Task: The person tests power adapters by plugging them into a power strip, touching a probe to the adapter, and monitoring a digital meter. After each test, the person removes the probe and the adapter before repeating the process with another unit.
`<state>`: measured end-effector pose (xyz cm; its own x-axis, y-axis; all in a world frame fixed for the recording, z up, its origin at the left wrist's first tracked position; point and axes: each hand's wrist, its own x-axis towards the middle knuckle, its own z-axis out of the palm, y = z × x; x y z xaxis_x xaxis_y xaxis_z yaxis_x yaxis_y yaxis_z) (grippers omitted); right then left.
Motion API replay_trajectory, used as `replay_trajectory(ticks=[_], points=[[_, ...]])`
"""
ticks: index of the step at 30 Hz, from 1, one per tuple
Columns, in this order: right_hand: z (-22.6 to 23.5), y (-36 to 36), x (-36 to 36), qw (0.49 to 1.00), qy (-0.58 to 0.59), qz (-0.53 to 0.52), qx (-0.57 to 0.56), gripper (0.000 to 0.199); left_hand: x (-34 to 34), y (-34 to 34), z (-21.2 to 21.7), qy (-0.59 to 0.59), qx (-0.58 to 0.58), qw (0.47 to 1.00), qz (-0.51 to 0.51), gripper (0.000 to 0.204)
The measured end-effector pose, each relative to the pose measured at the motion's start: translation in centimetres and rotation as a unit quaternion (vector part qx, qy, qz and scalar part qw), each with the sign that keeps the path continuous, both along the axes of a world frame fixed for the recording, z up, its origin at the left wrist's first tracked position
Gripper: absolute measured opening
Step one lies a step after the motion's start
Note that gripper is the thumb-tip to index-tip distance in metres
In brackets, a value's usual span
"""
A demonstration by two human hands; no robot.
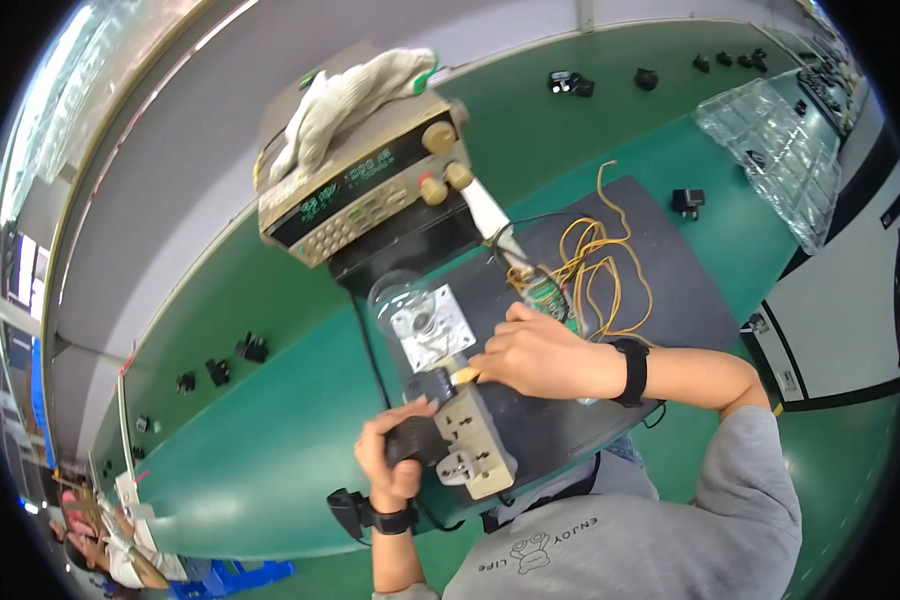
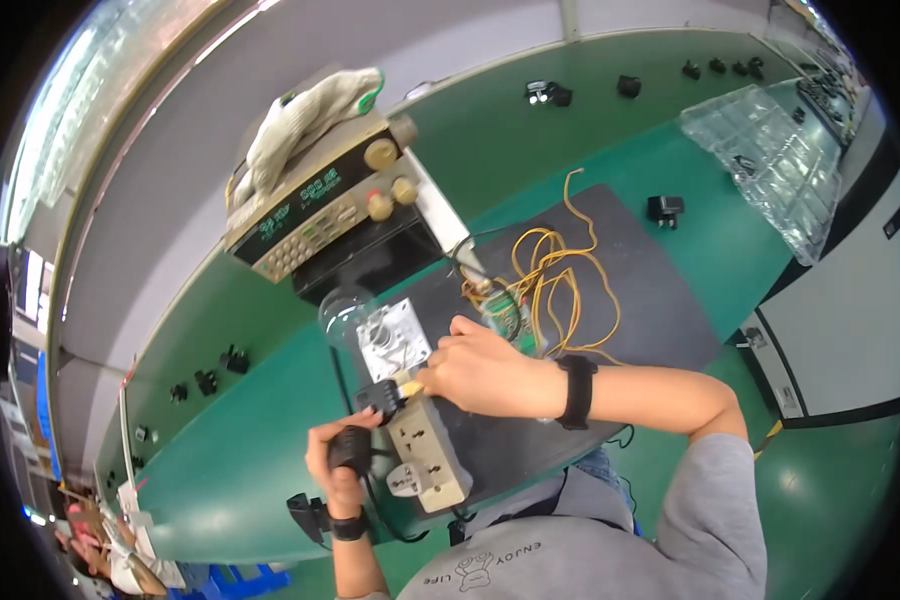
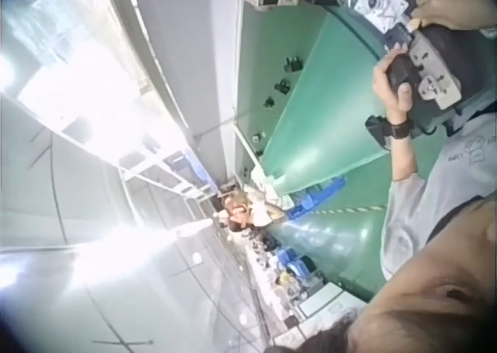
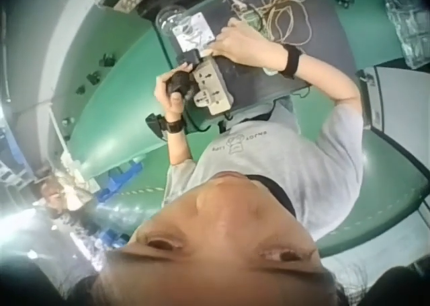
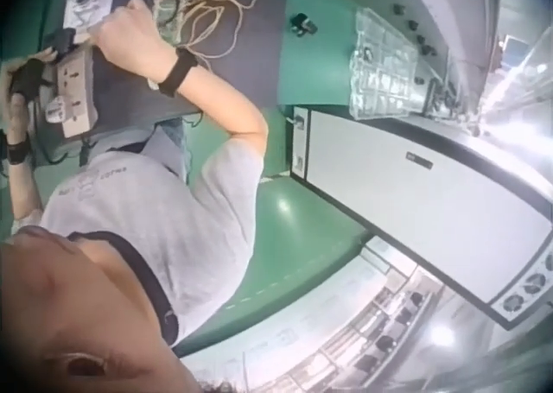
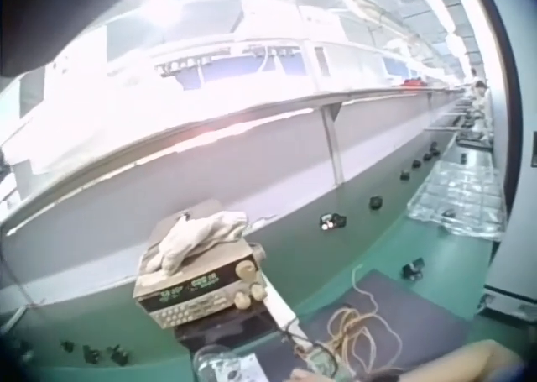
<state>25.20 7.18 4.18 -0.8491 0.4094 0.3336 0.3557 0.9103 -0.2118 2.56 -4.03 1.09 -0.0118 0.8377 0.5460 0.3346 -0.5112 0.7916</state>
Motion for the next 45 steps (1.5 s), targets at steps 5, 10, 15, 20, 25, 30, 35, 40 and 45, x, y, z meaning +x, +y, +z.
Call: replay_trajectory(ticks=[5,10,15,20,25,30,35,40,45], points=[[7.5,5.6,3.7,0.971,-0.099,-0.182,-0.119,0.038,-4.9,5.2,-2.3,-0.162,0.057,0.980,0.096,0.057],[3.4,22.2,11.6,0.915,-0.001,-0.401,0.047,0.061,-12.4,12.6,-7.5,0.118,-0.046,0.862,0.492,0.046],[-3.2,36.3,15.5,0.832,-0.011,-0.555,0.020,0.086,-12.9,16.9,-6.4,0.160,-0.140,0.794,0.569,0.044],[-3.7,41.4,14.1,0.813,-0.007,-0.583,-0.018,0.071,-14.3,19.3,-7.0,0.099,-0.084,0.806,0.577,0.069],[-3.4,40.7,13.7,0.836,0.029,-0.548,-0.026,0.037,-14.2,19.4,-6.7,0.043,-0.051,0.796,0.601,0.070],[-1.0,32.1,14.8,0.894,-0.131,-0.427,0.028,0.025,-14.1,19.4,-6.4,0.027,-0.029,0.797,0.603,0.064],[1.1,20.0,16.3,0.850,-0.216,-0.478,-0.037,0.039,-15.0,19.2,-7.5,0.012,0.008,0.794,0.607,0.062],[0.1,16.4,19.4,0.938,0.000,-0.347,0.008,0.036,-14.1,17.8,-6.7,-0.078,0.008,0.802,0.592,0.057],[1.8,13.2,17.3,0.858,0.385,-0.203,-0.272,0.033,-11.4,15.3,-6.7,-0.115,0.001,0.818,0.564,0.052]])
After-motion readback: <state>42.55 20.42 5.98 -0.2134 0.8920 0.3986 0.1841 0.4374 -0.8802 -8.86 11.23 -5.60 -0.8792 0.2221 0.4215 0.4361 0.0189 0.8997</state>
